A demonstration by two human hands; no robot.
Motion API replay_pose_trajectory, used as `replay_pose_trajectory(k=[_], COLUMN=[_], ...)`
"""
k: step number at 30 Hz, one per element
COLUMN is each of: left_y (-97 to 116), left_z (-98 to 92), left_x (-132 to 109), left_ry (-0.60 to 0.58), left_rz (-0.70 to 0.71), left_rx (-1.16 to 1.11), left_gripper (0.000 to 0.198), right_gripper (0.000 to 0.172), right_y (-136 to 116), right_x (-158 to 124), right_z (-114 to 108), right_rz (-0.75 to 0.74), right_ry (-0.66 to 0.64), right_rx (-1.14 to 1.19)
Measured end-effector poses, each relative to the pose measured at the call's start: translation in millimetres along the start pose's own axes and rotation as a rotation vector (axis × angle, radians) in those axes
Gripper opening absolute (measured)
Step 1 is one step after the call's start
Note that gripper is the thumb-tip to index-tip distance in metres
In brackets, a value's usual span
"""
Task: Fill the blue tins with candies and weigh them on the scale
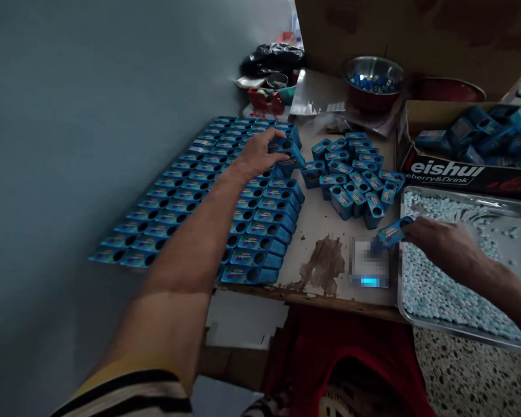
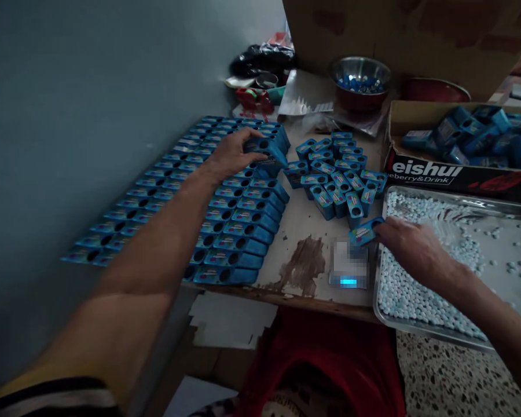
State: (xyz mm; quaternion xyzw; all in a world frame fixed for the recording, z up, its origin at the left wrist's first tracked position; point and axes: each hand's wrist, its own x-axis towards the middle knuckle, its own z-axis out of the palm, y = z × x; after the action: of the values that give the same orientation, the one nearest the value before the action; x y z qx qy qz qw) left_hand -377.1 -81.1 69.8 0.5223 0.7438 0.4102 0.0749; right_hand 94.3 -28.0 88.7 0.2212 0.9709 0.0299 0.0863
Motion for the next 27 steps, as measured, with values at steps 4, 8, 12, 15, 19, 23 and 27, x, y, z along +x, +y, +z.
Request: replay_pose_trajectory(k=[4, 8, 12, 15, 19, 23, 27], left_y=[-11, -1, 5, 5, -2, -13, -18], left_z=[-10.5, -22.3, -19.1, -20.7, -27.3, -18.3, -4.0], left_x=[3, -3, -4, -5, -3, 13, 25], left_ry=[-0.152, -0.243, -0.256, -0.249, -0.311, -0.397, -0.445], left_rz=[-0.014, -0.054, -0.041, -0.013, 0.091, 0.132, 0.146], left_rx=[-0.016, 0.036, 0.089, 0.190, 0.293, 0.279, 0.232], left_gripper=[0.048, 0.047, 0.050, 0.051, 0.052, 0.057, 0.063], right_gripper=[0.034, 0.031, 0.027, 0.026, 0.024, 0.034, 0.041], right_y=[-45, -68, -73, -74, -57, -9, 32], right_x=[-11, -7, -7, -10, -11, -15, -35], right_z=[18, 33, 32, 25, 17, 22, 43], right_rz=[-0.009, 0.084, 0.153, 0.203, 0.300, 0.587, 0.857], right_ry=[-0.042, -0.070, -0.095, -0.091, 0.129, 0.365, 0.279], right_rx=[0.097, 0.103, 0.132, 0.255, 0.740, 1.388, 1.526])
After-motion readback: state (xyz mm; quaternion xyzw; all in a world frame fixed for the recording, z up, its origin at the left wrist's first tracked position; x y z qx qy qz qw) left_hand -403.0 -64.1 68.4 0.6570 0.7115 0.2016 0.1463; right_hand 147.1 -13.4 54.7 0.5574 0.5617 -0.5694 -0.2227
